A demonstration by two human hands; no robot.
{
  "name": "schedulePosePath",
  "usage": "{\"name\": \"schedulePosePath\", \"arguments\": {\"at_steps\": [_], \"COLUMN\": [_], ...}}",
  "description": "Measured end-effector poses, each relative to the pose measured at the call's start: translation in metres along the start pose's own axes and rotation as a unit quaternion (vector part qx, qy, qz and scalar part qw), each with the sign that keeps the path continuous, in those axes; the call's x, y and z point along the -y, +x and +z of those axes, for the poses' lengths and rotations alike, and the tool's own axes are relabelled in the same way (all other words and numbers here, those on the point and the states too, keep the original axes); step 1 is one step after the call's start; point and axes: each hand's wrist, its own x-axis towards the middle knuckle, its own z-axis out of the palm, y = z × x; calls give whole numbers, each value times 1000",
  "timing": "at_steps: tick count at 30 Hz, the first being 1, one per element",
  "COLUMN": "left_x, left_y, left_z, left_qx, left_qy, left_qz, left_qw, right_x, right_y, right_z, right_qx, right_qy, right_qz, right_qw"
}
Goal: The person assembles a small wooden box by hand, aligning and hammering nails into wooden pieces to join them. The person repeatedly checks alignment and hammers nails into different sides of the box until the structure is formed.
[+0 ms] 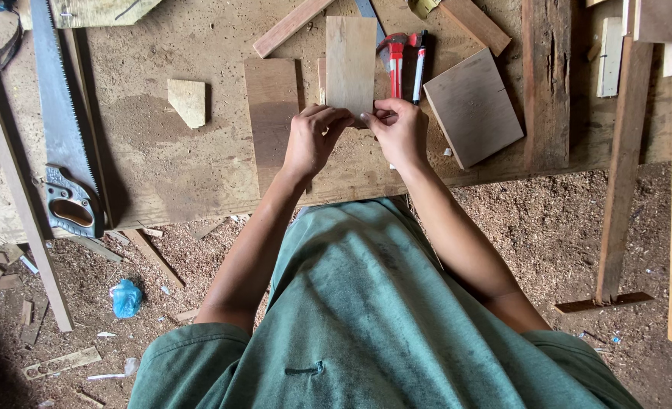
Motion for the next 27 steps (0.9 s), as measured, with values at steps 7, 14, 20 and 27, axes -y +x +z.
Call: {"name": "schedulePosePath", "arguments": {"at_steps": [7, 14, 20, 27], "left_x": [12, 18, 17, 10], "left_y": [-1, -8, -7, -11], "left_z": [3, 7, 7, 3], "left_qx": [3, -2, -5, -6], "left_qy": [44, 66, 62, 39], "left_qz": [72, 107, 108, 89], "left_qw": [996, 992, 992, 995], "right_x": [0, -28, -77, -112], "right_y": [-2, -2, -4, 30], "right_z": [-1, 6, 21, 40], "right_qx": [-2, -25, -156, -59], "right_qy": [-12, 146, -77, -207], "right_qz": [-2, -26, -25, 29], "right_qw": [1000, 989, 984, 976]}}
